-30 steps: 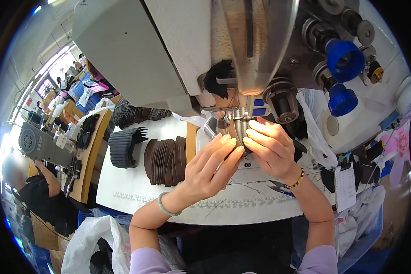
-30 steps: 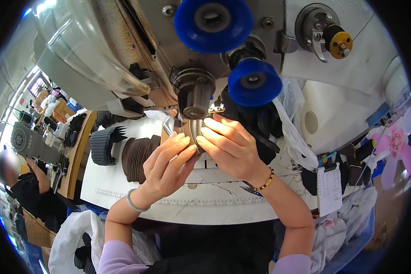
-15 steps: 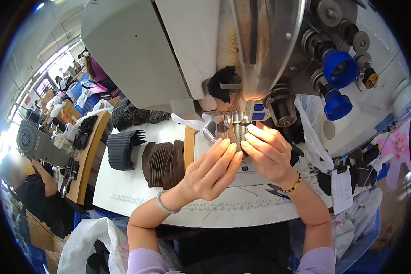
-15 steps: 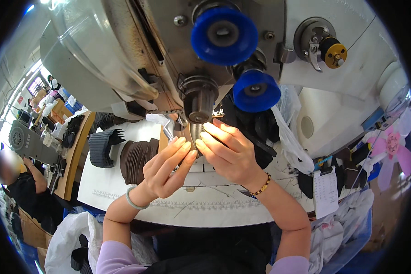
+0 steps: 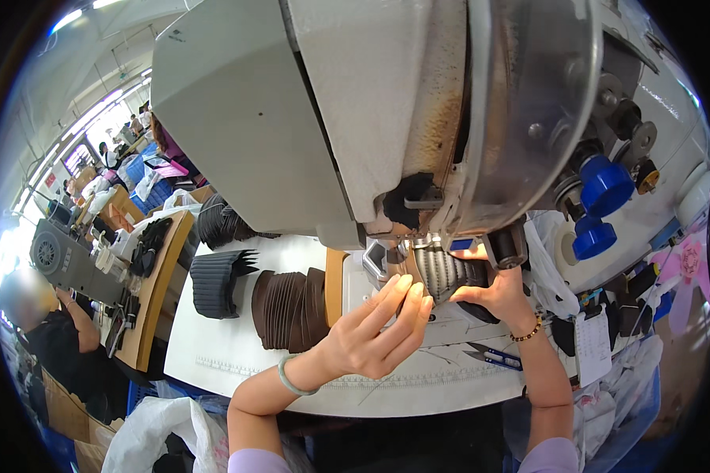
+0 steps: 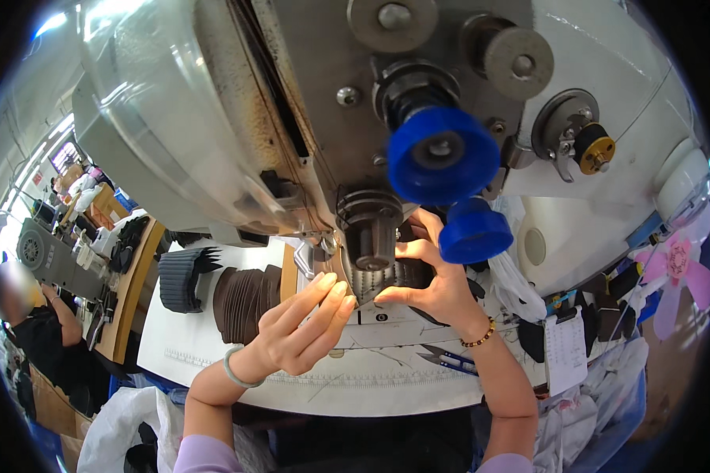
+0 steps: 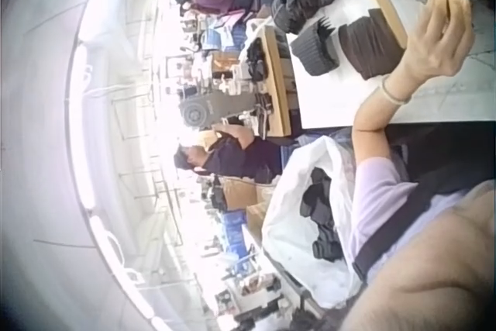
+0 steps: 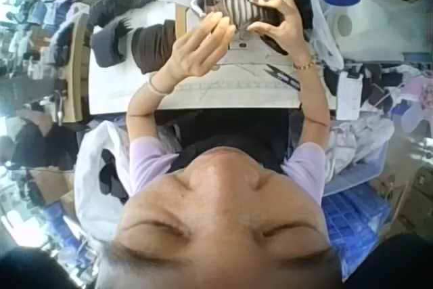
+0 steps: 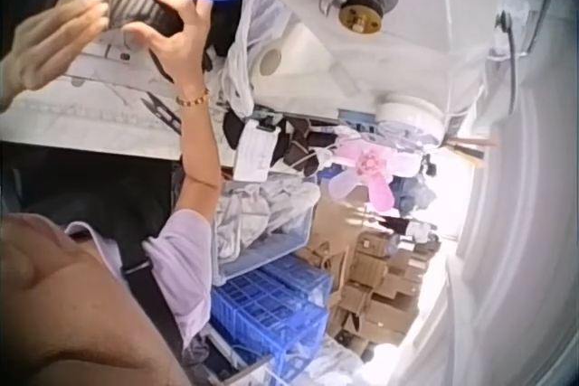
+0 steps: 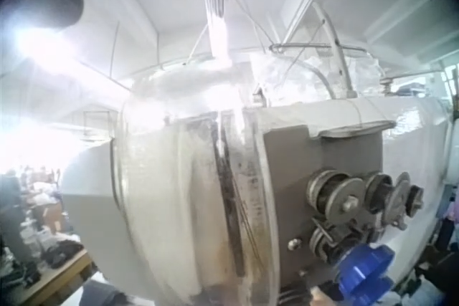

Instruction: Sewing individual shoe components together using an industrial sewing machine.

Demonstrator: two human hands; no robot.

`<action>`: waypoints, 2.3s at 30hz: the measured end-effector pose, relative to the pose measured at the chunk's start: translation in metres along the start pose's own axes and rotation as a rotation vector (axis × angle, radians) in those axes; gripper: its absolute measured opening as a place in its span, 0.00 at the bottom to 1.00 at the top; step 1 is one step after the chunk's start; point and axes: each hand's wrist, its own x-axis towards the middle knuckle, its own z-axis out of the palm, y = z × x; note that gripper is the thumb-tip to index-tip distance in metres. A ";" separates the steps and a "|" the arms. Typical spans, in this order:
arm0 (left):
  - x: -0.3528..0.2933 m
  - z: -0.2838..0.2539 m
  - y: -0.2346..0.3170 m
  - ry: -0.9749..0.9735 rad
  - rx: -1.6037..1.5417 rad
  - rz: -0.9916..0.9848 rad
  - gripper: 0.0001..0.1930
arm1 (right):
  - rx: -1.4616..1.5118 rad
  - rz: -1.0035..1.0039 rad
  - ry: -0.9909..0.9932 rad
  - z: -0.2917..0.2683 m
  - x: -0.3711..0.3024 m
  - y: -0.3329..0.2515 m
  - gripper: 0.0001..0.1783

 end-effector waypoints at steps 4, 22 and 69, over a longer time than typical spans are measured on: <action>0.002 -0.001 -0.002 -0.019 -0.012 0.007 0.10 | 0.274 0.217 0.020 0.007 -0.008 0.003 0.32; 0.000 0.006 -0.018 0.032 -0.157 -0.142 0.12 | 0.119 0.271 0.112 0.013 0.002 -0.008 0.24; -0.019 0.030 -0.026 0.157 -0.304 -0.343 0.12 | -0.516 -0.021 0.063 0.010 0.005 -0.009 0.45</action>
